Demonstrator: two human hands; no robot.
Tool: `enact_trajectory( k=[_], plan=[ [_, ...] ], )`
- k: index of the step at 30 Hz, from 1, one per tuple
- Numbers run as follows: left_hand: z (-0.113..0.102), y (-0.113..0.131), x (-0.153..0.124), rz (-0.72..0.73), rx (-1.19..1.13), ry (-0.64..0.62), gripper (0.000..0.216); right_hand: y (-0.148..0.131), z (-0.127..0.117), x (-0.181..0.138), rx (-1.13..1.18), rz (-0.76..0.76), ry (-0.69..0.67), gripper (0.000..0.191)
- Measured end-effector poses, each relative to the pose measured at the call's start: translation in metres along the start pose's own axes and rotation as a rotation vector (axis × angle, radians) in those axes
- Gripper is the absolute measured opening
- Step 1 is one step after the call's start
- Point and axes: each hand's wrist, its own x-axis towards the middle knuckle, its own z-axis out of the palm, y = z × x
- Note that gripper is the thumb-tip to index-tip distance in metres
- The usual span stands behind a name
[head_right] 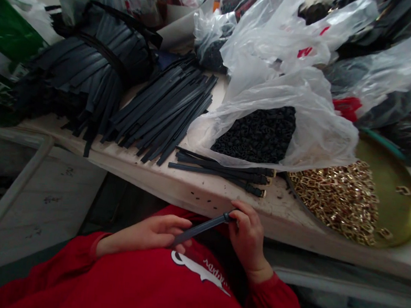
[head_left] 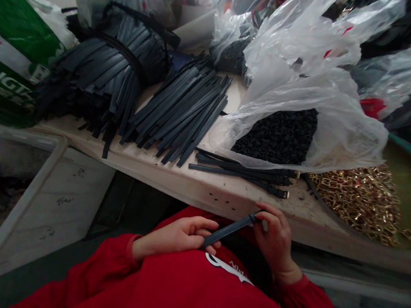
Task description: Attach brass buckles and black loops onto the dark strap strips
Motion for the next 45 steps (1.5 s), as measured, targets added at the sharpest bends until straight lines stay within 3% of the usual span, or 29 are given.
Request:
enact_trajectory(
  k=[13, 18, 22, 24, 26, 28, 31, 36, 42, 45],
  plan=[
    [0.010, 0.004, -0.001, -0.006, -0.002, 0.060, 0.046, 0.003, 0.001, 0.000, 0.047, 0.058, 0.021, 0.024],
    [0.017, 0.014, 0.009, -0.030, 0.168, 0.067, 0.046, -0.017, 0.000, 0.007, 0.071, -0.014, 0.000, 0.024],
    [0.025, 0.022, 0.025, 0.047, 0.370, 0.048, 0.034, -0.040, 0.005, 0.012, 0.202, -0.100, -0.010, 0.030],
    [0.027, 0.023, 0.031, 0.086, 0.435, 0.110, 0.027, -0.047, 0.008, 0.013, 0.326, 0.053, 0.047, 0.036],
    [0.027, 0.020, 0.034, 0.123, 0.460, 0.185, 0.021, -0.049, 0.008, 0.013, 0.550, 0.327, 0.031, 0.038],
    [0.026, 0.016, 0.035, 0.149, 0.462, 0.245, 0.015, -0.050, 0.007, 0.013, 0.847, 0.557, -0.106, 0.034],
    [0.026, 0.011, 0.036, 0.163, 0.453, 0.311, 0.010, -0.052, 0.003, 0.014, 1.101, 0.696, -0.270, 0.033],
    [0.028, 0.003, 0.037, 0.134, 0.424, 0.324, 0.010, -0.060, 0.003, 0.016, 0.976, 0.685, -0.274, 0.025],
    [0.024, -0.007, 0.042, 0.247, 0.508, 0.382, 0.011, -0.057, 0.006, 0.011, 0.579, 0.458, -0.181, 0.027],
    [0.024, -0.004, 0.041, 0.279, 0.543, 0.320, 0.018, -0.056, 0.004, 0.010, 0.601, 0.503, -0.218, 0.025]
  ],
)
